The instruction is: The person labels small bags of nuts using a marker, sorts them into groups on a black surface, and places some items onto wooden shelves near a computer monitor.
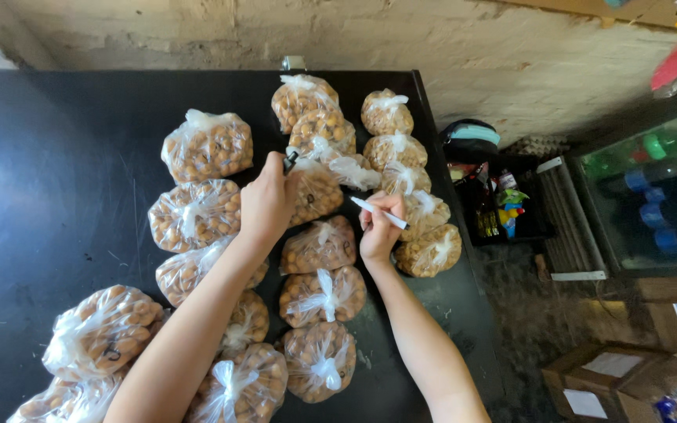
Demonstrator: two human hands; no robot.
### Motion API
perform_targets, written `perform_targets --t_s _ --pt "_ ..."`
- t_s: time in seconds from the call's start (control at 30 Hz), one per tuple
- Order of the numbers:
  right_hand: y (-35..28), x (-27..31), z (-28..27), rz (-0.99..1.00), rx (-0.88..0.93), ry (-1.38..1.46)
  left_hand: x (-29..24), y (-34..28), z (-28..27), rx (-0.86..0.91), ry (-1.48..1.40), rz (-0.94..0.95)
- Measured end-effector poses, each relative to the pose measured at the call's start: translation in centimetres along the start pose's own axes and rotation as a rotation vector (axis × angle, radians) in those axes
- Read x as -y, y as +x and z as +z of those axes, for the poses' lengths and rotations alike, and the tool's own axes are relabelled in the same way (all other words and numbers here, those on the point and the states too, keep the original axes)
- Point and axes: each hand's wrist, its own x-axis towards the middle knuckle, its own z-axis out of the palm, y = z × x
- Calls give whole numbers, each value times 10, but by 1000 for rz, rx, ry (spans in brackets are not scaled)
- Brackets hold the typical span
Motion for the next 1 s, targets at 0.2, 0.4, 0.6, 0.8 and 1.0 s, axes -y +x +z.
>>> perform_targets --t_s 0.2,0.4,0.6,0.8,1.0 --pt "3 -11 -9 0 -16 36 -10 9 -28 -207 65 -64" --pt "2 -16 -17 29 0 81 -35 58 -23 -287 4 -54" --pt "0 -15 -20 37 51 113 -39 94 6 -323 -117 -3" --pt "3 -12 -20 15 81 139 -32 95 -9 -313 -233 -163" --pt "1 -16 -21 27 81 181 10 82 8 -166 -137 -252"
